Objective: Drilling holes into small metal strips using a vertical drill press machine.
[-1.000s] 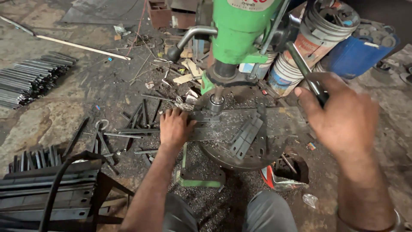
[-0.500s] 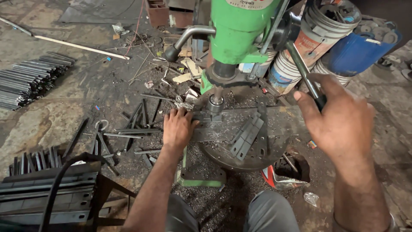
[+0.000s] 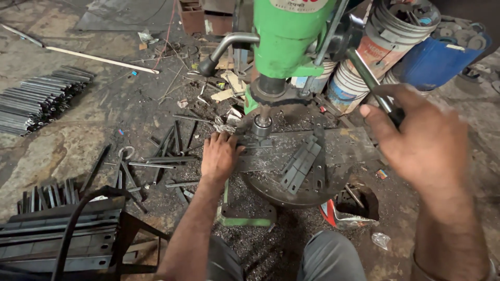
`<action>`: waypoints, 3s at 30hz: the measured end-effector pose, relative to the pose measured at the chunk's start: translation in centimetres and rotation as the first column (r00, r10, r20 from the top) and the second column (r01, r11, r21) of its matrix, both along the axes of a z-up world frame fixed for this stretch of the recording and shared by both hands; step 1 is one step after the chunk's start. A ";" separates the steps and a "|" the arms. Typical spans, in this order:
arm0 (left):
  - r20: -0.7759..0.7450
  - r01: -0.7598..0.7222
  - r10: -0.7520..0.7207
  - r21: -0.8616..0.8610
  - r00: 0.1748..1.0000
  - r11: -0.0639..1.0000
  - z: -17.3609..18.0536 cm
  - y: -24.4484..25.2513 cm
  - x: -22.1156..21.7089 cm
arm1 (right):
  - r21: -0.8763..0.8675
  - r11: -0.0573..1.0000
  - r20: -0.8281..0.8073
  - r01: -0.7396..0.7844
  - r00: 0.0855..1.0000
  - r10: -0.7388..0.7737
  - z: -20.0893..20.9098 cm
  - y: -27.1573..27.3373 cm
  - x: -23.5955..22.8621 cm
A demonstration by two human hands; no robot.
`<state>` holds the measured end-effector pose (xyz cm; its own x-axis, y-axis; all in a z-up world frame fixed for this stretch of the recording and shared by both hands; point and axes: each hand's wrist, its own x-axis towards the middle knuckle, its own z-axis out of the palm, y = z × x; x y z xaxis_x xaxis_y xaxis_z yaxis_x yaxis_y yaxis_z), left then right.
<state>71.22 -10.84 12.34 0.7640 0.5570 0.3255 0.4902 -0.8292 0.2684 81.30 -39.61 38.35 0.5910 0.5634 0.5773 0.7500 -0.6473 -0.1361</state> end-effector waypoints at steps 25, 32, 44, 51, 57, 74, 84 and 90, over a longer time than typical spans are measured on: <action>0.055 -0.008 0.011 -0.065 0.998 0.998 0.2 0.2 -1.2 | -0.032 0.995 -0.185 0.097 0.977 -0.101 0.2 0.1 0.8; -0.180 0.173 -0.166 0.023 0.970 0.985 -1.6 5.2 -2.0 | -0.231 0.966 -0.076 0.113 0.988 -0.133 2.9 0.6 0.6; -0.209 0.150 -0.150 -0.018 0.966 0.989 1.3 5.9 -5.5 | -0.042 0.999 -0.224 -0.008 0.975 -0.002 0.7 -0.1 1.7; -0.239 0.212 -0.191 0.064 0.952 0.975 0.5 5.2 -3.1 | 0.084 0.990 -0.173 -0.117 0.976 0.130 0.4 -0.1 1.7; -0.148 0.204 -0.208 -0.044 0.967 0.978 0.7 3.2 -0.7 | -0.063 0.998 -0.065 0.003 0.998 -0.007 1.9 0.4 -0.3; -0.003 -0.001 0.000 -0.094 1.000 0.996 -0.2 0.5 -0.2 | -0.132 0.981 -0.119 0.140 0.981 -0.156 1.1 0.7 -0.5; 0.035 -0.005 0.007 -0.070 0.999 0.998 0.0 0.3 -0.3 | -0.046 0.997 -0.050 0.067 0.996 -0.069 -1.2 0.5 -0.1; 0.011 0.006 -0.006 -0.045 1.000 0.999 -0.7 0.7 0.0 | -0.049 0.996 -0.085 0.070 0.994 -0.074 -1.0 0.5 -0.1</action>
<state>71.27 -10.16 11.64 0.7639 0.5668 0.3086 0.4822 -0.8191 0.3107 81.15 -39.09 37.39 0.6779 0.5422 0.4964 0.6877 -0.7065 -0.1674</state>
